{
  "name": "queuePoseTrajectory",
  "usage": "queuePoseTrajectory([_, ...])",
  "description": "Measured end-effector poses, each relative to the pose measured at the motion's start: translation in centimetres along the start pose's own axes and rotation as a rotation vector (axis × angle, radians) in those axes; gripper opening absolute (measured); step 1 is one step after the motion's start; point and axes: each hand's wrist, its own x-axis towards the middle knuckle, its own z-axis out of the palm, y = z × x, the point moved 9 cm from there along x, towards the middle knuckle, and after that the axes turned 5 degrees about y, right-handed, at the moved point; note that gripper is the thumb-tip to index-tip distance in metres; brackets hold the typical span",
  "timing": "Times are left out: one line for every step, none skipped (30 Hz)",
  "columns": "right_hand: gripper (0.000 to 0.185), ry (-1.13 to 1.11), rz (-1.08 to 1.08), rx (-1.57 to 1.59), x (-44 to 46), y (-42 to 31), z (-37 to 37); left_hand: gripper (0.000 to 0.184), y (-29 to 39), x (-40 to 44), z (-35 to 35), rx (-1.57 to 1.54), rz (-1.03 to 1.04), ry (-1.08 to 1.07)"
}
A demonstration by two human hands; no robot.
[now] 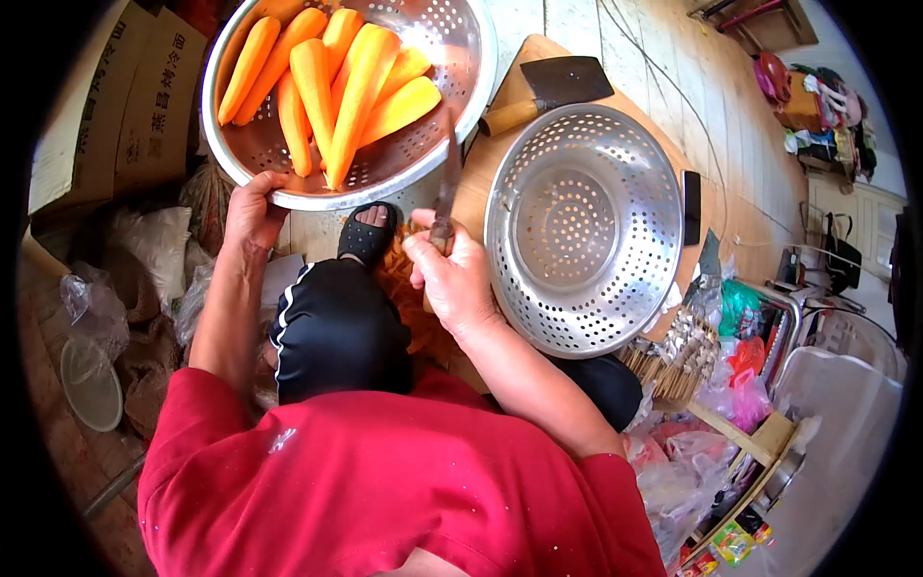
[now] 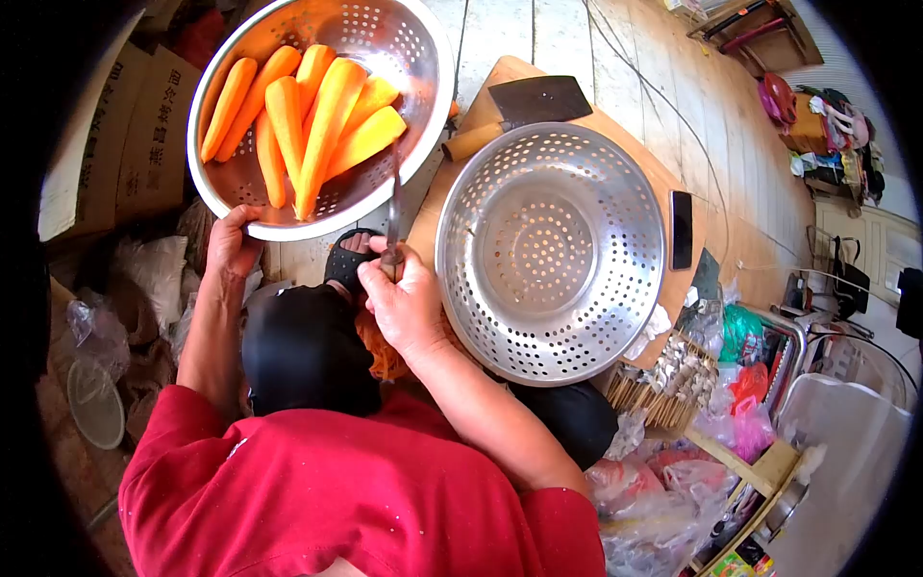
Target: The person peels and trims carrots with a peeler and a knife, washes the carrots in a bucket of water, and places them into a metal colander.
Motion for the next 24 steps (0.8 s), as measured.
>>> queuePoseTrajectory([0.042, 0.03, -0.028, 0.038, 0.5, -0.4, -0.1, 0.017, 0.2, -0.5, 0.4, 0.0, 0.012, -0.01])
queuePoseTrajectory([0.044, 0.078, -0.035, 0.077, 1.1, -0.7, -0.3, 0.022, 0.4, -1.0, 0.5, -0.001, 0.023, -0.019])
queuePoseTrajectory([0.045, 0.127, -0.043, 0.115, 1.6, -1.0, -0.4, 0.022, 0.4, -1.2, 0.2, -0.005, 0.023, -0.013])
queuePoseTrajectory([0.044, 0.184, -0.077, 0.18, 2.2, -1.5, -0.6, 0.024, 0.3, -1.5, -0.1, -0.011, 0.002, -0.021])
queuePoseTrajectory([0.038, 0.153, -0.135, 0.189, 3.0, -2.1, -0.4, 0.027, 0.2, -1.7, -0.2, -0.017, -0.017, -0.031])
queuePoseTrajectory([0.033, 0.155, -0.121, 0.202, 3.5, -2.4, -0.6, 0.035, 0.2, -2.1, 0.2, -0.04, -0.012, -0.074])
queuePoseTrajectory([0.029, 0.156, -0.108, 0.216, 3.9, -2.7, -0.8, 0.035, 0.1, -2.5, 0.4, -0.043, -0.009, -0.072])
queuePoseTrajectory([0.026, 0.162, -0.116, 0.224, 4.2, -2.9, -1.0, 0.039, 0.2, -2.8, 0.7, -0.026, 0.004, -0.098])
queuePoseTrajectory([0.026, 0.187, -0.095, 0.235, 4.4, -3.0, -1.1, 0.042, 0.4, -3.0, 0.9, -0.008, 0.018, -0.124])
queuePoseTrajectory([0.027, 0.188, -0.058, 0.264, 4.8, -2.6, -1.2, 0.048, 0.5, -2.9, 0.7, 0.022, 0.006, -0.123])
queuePoseTrajectory([0.028, 0.191, -0.021, 0.291, 5.2, -2.0, -1.4, 0.048, 0.8, -3.2, 0.8, 0.02, 0.006, -0.119])
queuePoseTrajectory([0.03, 0.214, -0.045, 0.332, 5.6, -1.9, -1.7, 0.048, 1.3, -4.0, 1.6, 0.047, 0.012, -0.113])
queuePoseTrajectory([0.033, 0.261, -0.112, 0.358, 5.8, -2.2, -2.1, 0.048, 1.6, -4.4, 2.0, 0.076, 0.019, -0.108])
queuePoseTrajectory([0.034, 0.196, -0.012, 0.343, 5.8, -1.7, -2.1, 0.048, 1.5, -4.3, 1.9, 0.106, 0.024, -0.121])
queuePoseTrajectory([0.036, 0.132, 0.089, 0.327, 5.6, -1.2, -2.1, 0.048, 1.7, -4.8, 2.4, 0.106, 0.023, -0.118])
queuePoseTrajectory([0.038, 0.171, 0.083, 0.379, 5.6, -1.1, -2.3, 0.048, 2.2, -5.6, 3.6, 0.117, 0.006, -0.146])
queuePoseTrajectory([0.036, 0.166, 0.081, 0.407, 5.7, -0.6, -2.8, 0.047, 2.6, -6.1, 4.6, 0.127, -0.009, -0.172])
queuePoseTrajectory([0.035, 0.165, 0.07, 0.393, 5.4, -0.9, -3.0, 0.047, 2.9, -6.2, 5.1, 0.123, -0.006, -0.169])
queuePoseTrajectory([0.035, 0.165, 0.06, 0.379, 5.0, -1.3, -3.3, 0.049, 3.2, -6.2, 6.1, 0.135, 0.014, -0.23])
queuePoseTrajectory([0.036, 0.188, 0.054, 0.385, 4.9, -1.0, -4.0, 0.05, 3.5, -6.3, 7.1, 0.148, 0.035, -0.289])
queuePoseTrajectory([0.035, 0.22, 0.038, 0.374, 4.7, -1.3, -4.5, 0.05, 3.8, -6.2, 7.6, 0.146, 0.036, -0.286])
queuePoseTrajectory([0.034, 0.241, 0.037, 0.372, 4.4, -1.8, -4.7, 0.051, 4.1, -6.2, 8.5, 0.163, 0.045, -0.321])
queuePoseTrajectory([0.034, 0.262, 0.036, 0.369, 4.1, -2.6, -5.0, 0.052, 4.2, -6.2, 9.5, 0.18, 0.055, -0.354])
queuePoseTrajectory([0.032, 0.266, 0.048, 0.35, 3.7, -3.3, -5.1, 0.053, 4.4, -5.9, 10.3, 0.206, 0.085, -0.389])
